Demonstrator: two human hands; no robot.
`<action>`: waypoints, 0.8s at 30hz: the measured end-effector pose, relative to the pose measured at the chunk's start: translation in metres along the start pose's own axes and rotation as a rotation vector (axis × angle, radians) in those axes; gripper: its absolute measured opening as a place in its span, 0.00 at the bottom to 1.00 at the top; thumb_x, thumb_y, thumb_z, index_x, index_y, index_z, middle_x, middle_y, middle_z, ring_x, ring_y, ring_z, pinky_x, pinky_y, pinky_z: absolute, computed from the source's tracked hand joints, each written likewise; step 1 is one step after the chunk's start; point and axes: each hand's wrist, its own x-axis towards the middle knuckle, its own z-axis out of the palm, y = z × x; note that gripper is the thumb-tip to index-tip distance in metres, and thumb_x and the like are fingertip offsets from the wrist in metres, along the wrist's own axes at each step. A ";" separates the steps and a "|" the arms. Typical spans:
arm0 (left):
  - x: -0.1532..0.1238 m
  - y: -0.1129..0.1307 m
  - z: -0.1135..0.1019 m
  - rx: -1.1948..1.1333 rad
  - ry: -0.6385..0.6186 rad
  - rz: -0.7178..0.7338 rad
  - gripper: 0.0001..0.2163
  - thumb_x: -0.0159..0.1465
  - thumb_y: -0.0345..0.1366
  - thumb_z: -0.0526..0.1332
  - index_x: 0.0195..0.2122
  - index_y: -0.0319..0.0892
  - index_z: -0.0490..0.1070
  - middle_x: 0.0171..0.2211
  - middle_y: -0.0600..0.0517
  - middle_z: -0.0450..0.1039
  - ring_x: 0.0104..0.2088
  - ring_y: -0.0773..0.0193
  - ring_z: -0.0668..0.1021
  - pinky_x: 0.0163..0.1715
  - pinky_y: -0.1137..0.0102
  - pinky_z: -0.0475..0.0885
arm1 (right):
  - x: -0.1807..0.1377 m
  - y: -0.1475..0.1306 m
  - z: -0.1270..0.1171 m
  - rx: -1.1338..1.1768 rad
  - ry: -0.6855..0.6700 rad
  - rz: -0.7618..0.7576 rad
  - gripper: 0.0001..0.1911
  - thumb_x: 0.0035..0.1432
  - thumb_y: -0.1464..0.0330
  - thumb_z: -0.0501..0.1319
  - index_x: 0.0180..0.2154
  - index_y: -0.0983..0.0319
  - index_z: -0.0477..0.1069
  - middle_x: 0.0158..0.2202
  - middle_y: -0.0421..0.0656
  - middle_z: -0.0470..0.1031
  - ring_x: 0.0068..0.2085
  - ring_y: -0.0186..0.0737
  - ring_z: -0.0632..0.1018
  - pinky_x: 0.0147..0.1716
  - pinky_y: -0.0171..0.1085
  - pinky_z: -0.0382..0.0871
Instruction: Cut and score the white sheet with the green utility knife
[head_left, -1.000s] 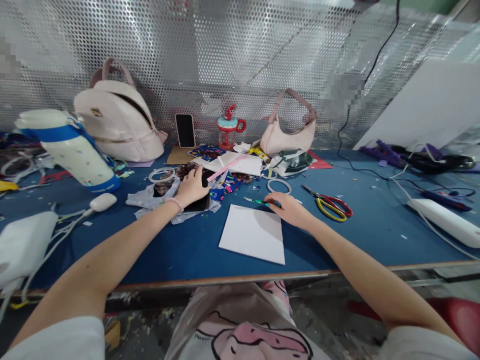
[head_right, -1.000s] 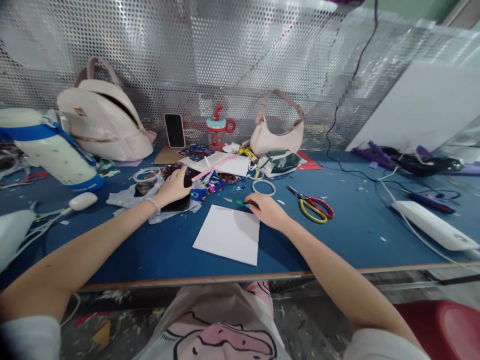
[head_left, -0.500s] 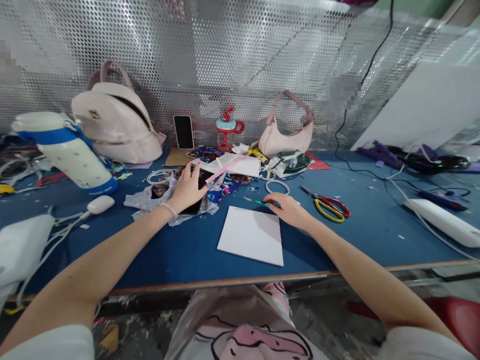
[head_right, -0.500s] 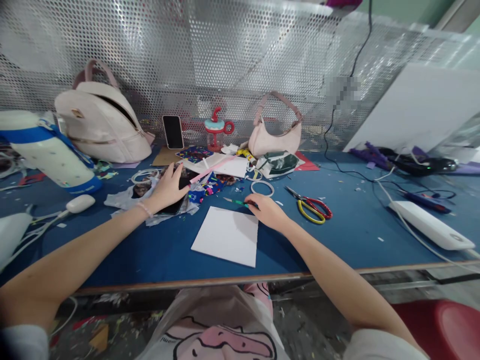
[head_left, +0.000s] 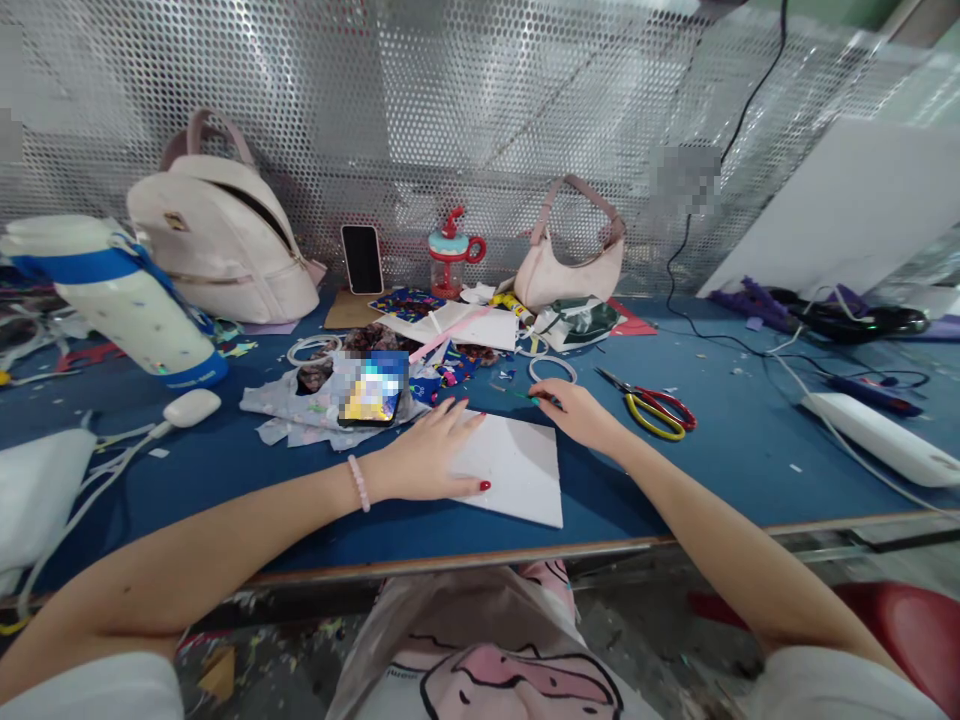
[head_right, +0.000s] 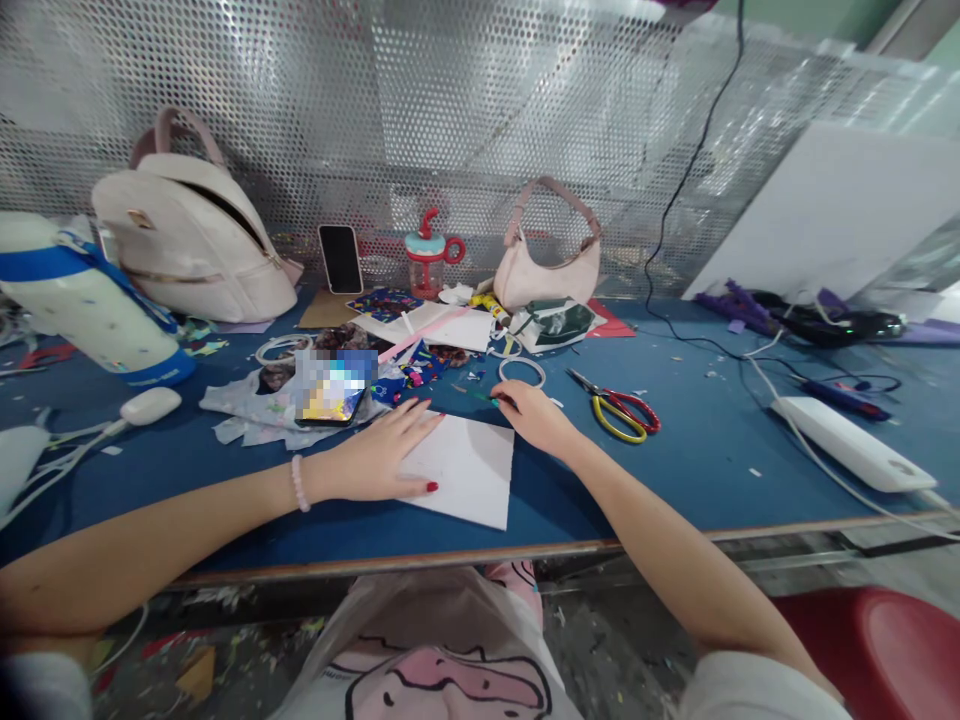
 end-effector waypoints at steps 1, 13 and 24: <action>0.000 -0.001 -0.001 -0.018 0.019 -0.004 0.42 0.58 0.55 0.60 0.67 0.36 0.48 0.67 0.35 0.44 0.67 0.40 0.49 0.63 0.50 0.51 | 0.000 -0.001 -0.001 0.002 0.001 -0.006 0.11 0.59 0.73 0.52 0.39 0.62 0.71 0.39 0.47 0.76 0.37 0.41 0.76 0.38 0.39 0.70; 0.010 -0.011 -0.008 -0.686 0.613 -0.051 0.36 0.57 0.40 0.65 0.64 0.45 0.50 0.59 0.42 0.56 0.59 0.51 0.65 0.58 0.56 0.63 | -0.005 -0.020 -0.022 0.007 0.311 -0.175 0.09 0.60 0.73 0.53 0.40 0.59 0.70 0.38 0.45 0.75 0.40 0.43 0.76 0.40 0.43 0.72; 0.002 0.006 -0.009 -1.029 0.718 -0.172 0.23 0.59 0.49 0.64 0.49 0.39 0.70 0.49 0.45 0.74 0.49 0.52 0.76 0.48 0.61 0.73 | -0.018 -0.043 -0.019 -0.193 0.590 -0.393 0.10 0.61 0.71 0.57 0.41 0.57 0.74 0.35 0.45 0.74 0.38 0.41 0.77 0.37 0.41 0.74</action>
